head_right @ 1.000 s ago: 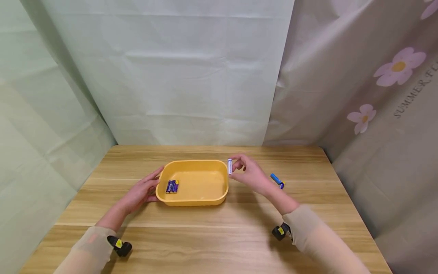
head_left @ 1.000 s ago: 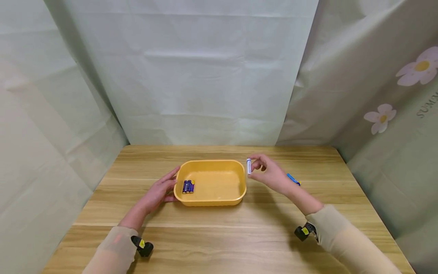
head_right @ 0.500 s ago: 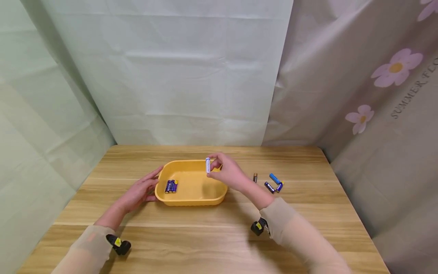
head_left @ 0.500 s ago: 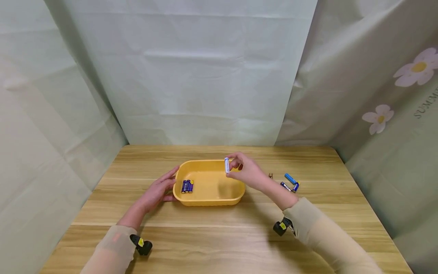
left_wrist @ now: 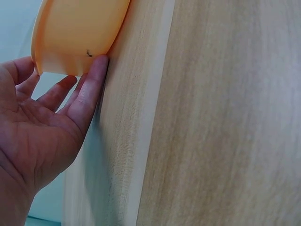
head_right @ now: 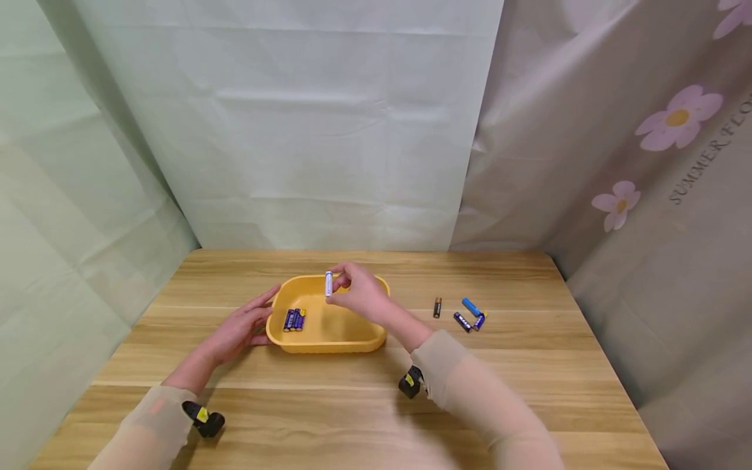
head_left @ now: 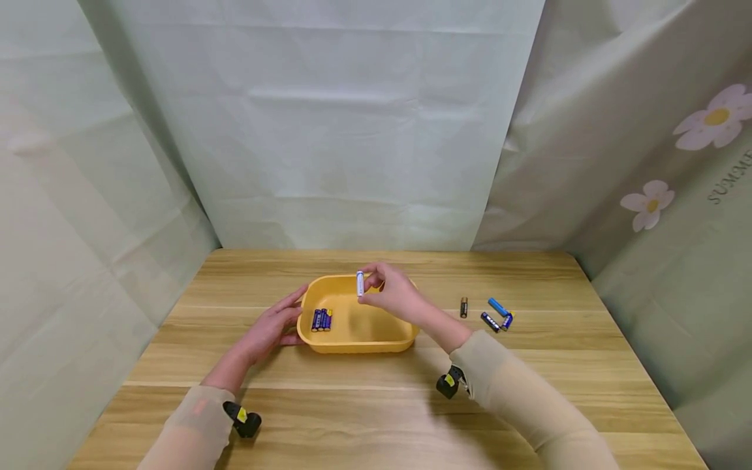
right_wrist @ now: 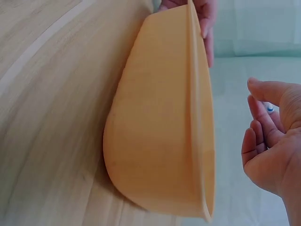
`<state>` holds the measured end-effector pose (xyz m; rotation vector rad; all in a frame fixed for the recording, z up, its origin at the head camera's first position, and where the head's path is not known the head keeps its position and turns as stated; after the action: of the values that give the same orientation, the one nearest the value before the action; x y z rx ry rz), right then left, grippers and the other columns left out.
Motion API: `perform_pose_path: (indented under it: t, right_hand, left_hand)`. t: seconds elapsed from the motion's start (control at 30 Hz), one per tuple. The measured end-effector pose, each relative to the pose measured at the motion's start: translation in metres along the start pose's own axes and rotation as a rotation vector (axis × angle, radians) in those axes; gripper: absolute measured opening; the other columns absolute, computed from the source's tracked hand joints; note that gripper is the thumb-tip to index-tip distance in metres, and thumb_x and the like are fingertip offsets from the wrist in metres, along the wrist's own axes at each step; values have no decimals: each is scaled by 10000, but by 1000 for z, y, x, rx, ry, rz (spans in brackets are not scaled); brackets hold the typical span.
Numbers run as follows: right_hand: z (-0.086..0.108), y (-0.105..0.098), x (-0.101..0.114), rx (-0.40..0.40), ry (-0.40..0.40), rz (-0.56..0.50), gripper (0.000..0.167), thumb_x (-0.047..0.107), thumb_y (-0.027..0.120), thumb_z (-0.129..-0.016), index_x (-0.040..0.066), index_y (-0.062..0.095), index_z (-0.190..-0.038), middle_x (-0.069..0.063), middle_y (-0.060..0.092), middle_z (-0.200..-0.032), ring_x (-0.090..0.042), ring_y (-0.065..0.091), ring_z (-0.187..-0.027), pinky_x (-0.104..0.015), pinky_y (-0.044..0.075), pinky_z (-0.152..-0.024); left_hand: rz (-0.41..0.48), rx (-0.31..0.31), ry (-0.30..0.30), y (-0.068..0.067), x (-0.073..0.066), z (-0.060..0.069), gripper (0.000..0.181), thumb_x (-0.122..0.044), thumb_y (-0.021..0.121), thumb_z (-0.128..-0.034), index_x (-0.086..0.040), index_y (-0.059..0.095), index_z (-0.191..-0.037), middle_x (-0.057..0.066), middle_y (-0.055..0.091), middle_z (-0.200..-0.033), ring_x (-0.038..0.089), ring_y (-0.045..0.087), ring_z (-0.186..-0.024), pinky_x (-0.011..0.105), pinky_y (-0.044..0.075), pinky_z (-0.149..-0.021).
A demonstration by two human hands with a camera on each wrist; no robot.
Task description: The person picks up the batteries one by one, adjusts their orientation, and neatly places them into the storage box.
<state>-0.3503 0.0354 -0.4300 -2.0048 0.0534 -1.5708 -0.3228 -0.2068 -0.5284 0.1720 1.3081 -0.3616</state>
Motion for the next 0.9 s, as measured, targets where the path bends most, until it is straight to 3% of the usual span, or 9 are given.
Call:
perform_pose_path:
  t: [0.3, 0.63, 0.9]
  right_hand:
    - [-14, 29, -10, 27, 77, 30, 538, 84, 848, -839, 80, 608, -1320, 26, 689, -923, -142, 606, -877, -272, 493, -765]
    - [-23, 60, -28, 79, 134, 58, 518, 9, 842, -814, 34, 602, -1272, -20, 676, -874, -129, 587, -734, -230, 487, -639]
    - [-23, 79, -42, 135, 174, 150, 491, 47, 874, -785, 35, 611, -1200, 25, 660, -799, -99, 594, -686, -213, 489, -609]
  left_hand:
    - [7, -1, -1, -1, -1, -1, 572, -307, 438, -1108, -382, 228, -1635, 188, 330, -1623, 413, 500, -1342, 484, 575, -911]
    - [14, -3, 0, 0, -2, 0, 565, -300, 422, -1113, -373, 225, -1638, 187, 329, -1620, 416, 474, -1367, 483, 574, -912]
    - [37, 6, 10, 1, -2, -1, 569, -287, 432, -1110, -367, 234, -1637, 186, 337, -1615, 421, 467, -1371, 495, 571, -913]
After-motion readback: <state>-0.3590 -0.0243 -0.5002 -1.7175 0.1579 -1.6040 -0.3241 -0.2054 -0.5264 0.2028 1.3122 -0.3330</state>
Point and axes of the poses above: each hand's wrist, its own z-axis away from the middle knuckle, its own y-axis out of the palm, x = y × z, the point moved 9 cm from there along -z, towards the middle knuckle
